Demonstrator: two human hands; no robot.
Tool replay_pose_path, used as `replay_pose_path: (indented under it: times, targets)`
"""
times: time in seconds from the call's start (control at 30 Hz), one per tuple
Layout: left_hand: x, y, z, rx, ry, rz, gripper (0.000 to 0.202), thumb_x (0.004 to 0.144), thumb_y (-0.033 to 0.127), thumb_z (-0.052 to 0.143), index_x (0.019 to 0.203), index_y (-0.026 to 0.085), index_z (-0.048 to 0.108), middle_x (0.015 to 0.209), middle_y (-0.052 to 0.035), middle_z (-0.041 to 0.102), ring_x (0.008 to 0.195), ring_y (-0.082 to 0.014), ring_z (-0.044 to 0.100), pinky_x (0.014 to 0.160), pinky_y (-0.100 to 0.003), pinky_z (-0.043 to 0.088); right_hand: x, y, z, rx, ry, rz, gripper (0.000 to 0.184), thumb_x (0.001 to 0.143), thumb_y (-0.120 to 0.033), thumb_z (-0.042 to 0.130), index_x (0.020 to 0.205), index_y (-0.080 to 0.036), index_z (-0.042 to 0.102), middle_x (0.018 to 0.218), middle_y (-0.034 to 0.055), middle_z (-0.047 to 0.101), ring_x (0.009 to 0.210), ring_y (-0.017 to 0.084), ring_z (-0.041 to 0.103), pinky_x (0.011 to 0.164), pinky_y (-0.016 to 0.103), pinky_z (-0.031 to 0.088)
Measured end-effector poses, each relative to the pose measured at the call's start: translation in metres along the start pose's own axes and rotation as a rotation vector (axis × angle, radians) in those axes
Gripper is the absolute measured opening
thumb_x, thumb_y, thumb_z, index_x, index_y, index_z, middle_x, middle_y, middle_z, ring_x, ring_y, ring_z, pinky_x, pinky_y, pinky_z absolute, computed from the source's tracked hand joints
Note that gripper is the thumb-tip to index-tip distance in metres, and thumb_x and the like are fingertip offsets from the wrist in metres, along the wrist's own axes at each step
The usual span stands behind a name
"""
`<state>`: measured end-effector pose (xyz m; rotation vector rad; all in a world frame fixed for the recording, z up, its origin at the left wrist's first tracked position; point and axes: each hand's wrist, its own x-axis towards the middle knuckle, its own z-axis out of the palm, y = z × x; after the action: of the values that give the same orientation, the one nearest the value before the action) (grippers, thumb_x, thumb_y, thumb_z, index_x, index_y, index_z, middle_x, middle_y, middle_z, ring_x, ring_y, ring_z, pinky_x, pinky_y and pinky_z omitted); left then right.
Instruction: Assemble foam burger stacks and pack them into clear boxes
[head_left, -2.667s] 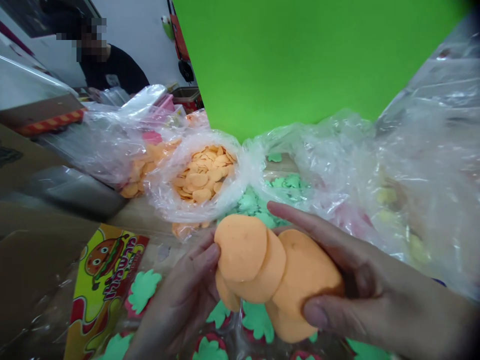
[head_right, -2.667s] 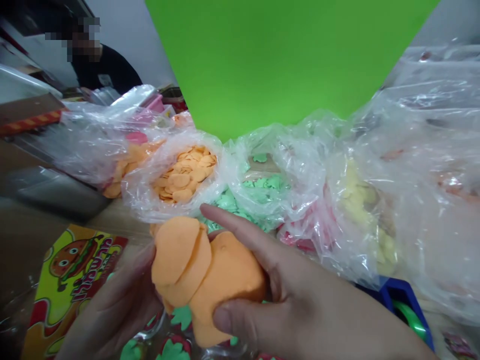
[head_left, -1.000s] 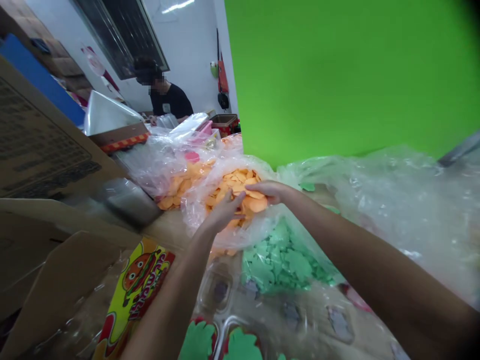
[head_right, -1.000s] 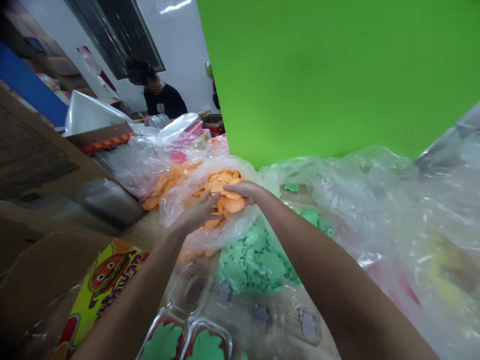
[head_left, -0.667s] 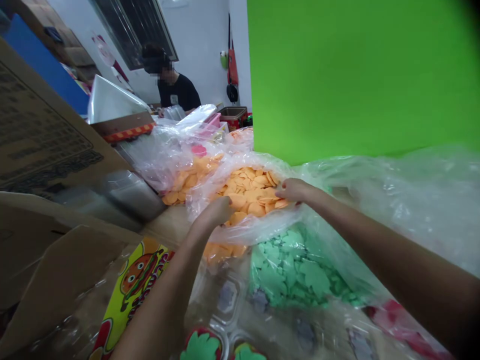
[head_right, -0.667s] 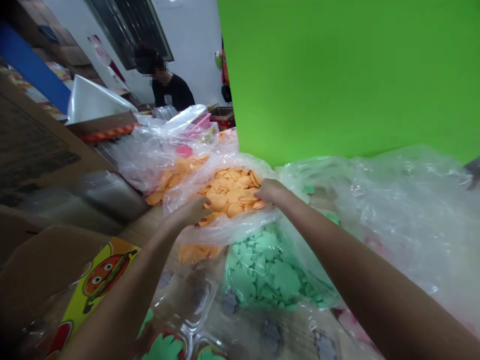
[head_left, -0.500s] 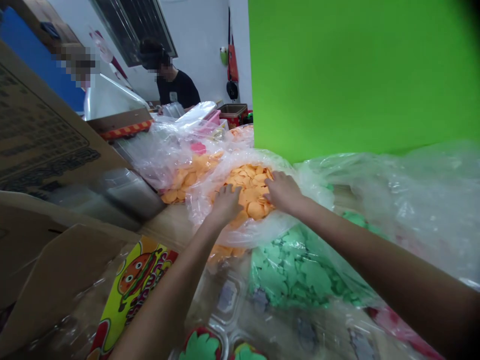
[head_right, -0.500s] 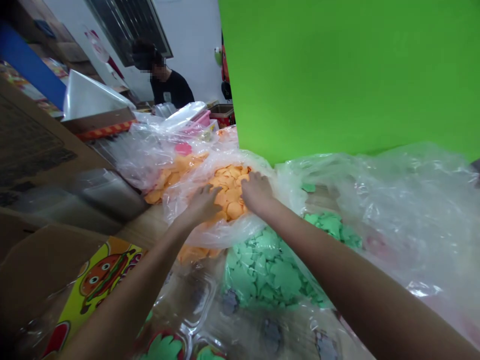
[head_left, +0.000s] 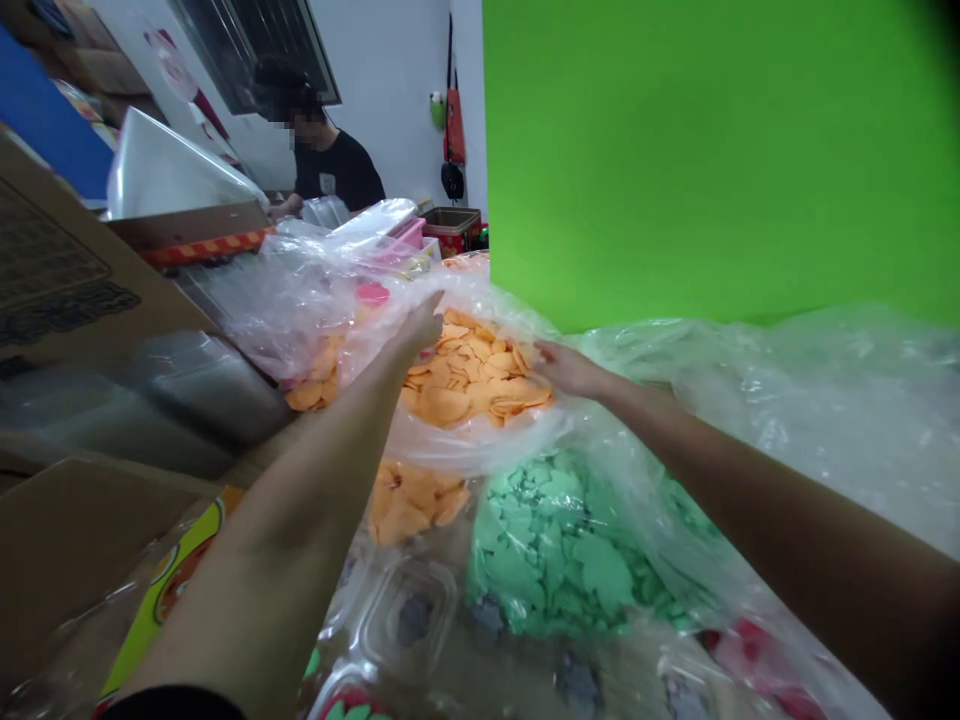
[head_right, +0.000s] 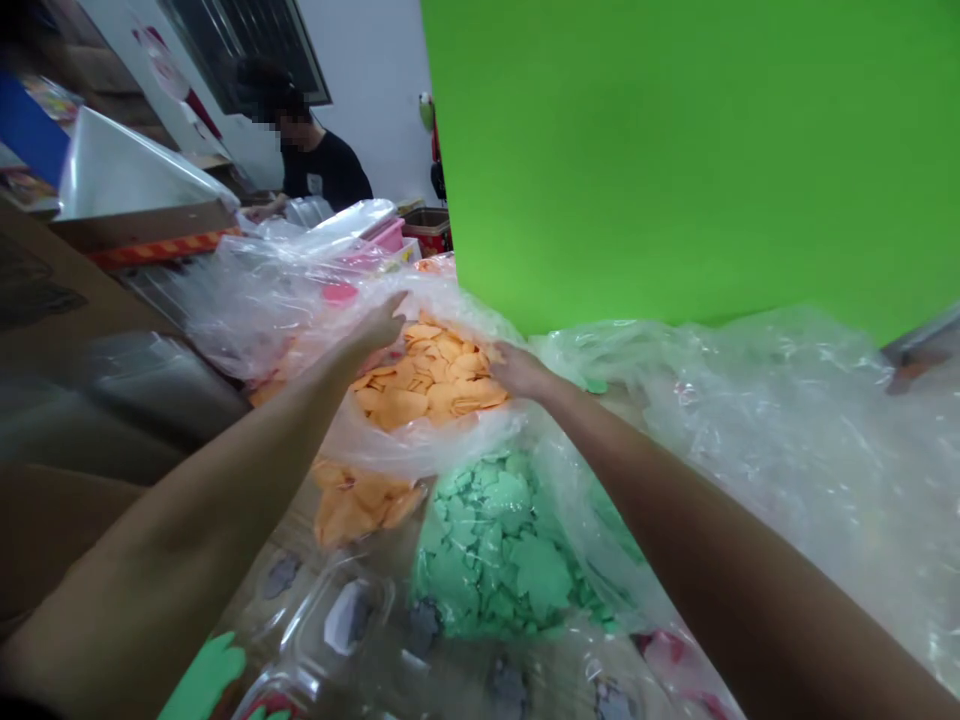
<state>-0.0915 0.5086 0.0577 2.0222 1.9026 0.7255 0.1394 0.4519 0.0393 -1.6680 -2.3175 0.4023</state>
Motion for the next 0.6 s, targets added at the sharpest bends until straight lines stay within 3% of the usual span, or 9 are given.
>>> replay_pose_path:
  times: [0.1, 0.23, 0.37, 0.5, 0.6]
  targets:
    - [0.017, 0.012, 0.012, 0.057, 0.067, 0.089, 0.043, 0.088, 0.032, 0.053, 0.128, 0.019, 0.044, 0.137, -0.0107, 0.041, 0.12, -0.0287, 0.045, 0.097, -0.054, 0.038, 0.018, 0.014, -0.003, -0.004, 0.152, 0.204, 0.035, 0.089, -0.03, 0.054, 0.122, -0.017, 0.051, 0.126, 0.0095, 0.052, 0.108, 0.024, 0.055, 0.089, 0.047, 0.047]
    - [0.024, 0.018, 0.045, 0.168, -0.09, 0.217, 0.04, 0.087, 0.032, 0.053, 0.124, 0.018, 0.048, 0.132, -0.0105, 0.047, 0.116, -0.0271, 0.049, 0.096, -0.052, 0.04, 0.013, 0.021, 0.014, -0.014, 0.253, 0.37, 0.041, 0.088, -0.029, 0.055, 0.126, -0.018, 0.047, 0.134, 0.0103, 0.045, 0.117, 0.028, 0.048, 0.095, 0.052, 0.04]
    - [0.025, 0.019, 0.071, 0.293, -0.297, 0.361, 0.046, 0.085, 0.033, 0.056, 0.128, 0.02, 0.045, 0.139, -0.0106, 0.04, 0.124, -0.0299, 0.041, 0.1, -0.055, 0.034, 0.003, 0.027, 0.025, -0.011, 0.272, 0.405, 0.044, 0.088, -0.028, 0.056, 0.129, -0.018, 0.045, 0.139, 0.0107, 0.04, 0.123, 0.03, 0.043, 0.098, 0.054, 0.037]
    - [0.031, 0.034, 0.091, 0.404, -0.404, 0.436, 0.065, 0.081, 0.038, 0.061, 0.137, 0.018, 0.034, 0.148, -0.0146, 0.026, 0.134, -0.0357, 0.023, 0.105, -0.058, 0.022, 0.0, 0.033, 0.024, -0.012, 0.291, 0.384, 0.043, 0.088, -0.028, 0.056, 0.129, -0.018, 0.045, 0.138, 0.0107, 0.041, 0.122, 0.03, 0.044, 0.097, 0.053, 0.038]
    - [0.038, 0.052, 0.104, 0.471, -0.451, 0.466, 0.056, 0.083, 0.037, 0.058, 0.132, 0.018, 0.04, 0.145, -0.0129, 0.032, 0.133, -0.0338, 0.028, 0.105, -0.058, 0.022, 0.0, 0.036, 0.024, -0.014, 0.301, 0.36, 0.043, 0.088, -0.027, 0.056, 0.128, -0.018, 0.045, 0.138, 0.0105, 0.042, 0.121, 0.029, 0.045, 0.096, 0.053, 0.039]
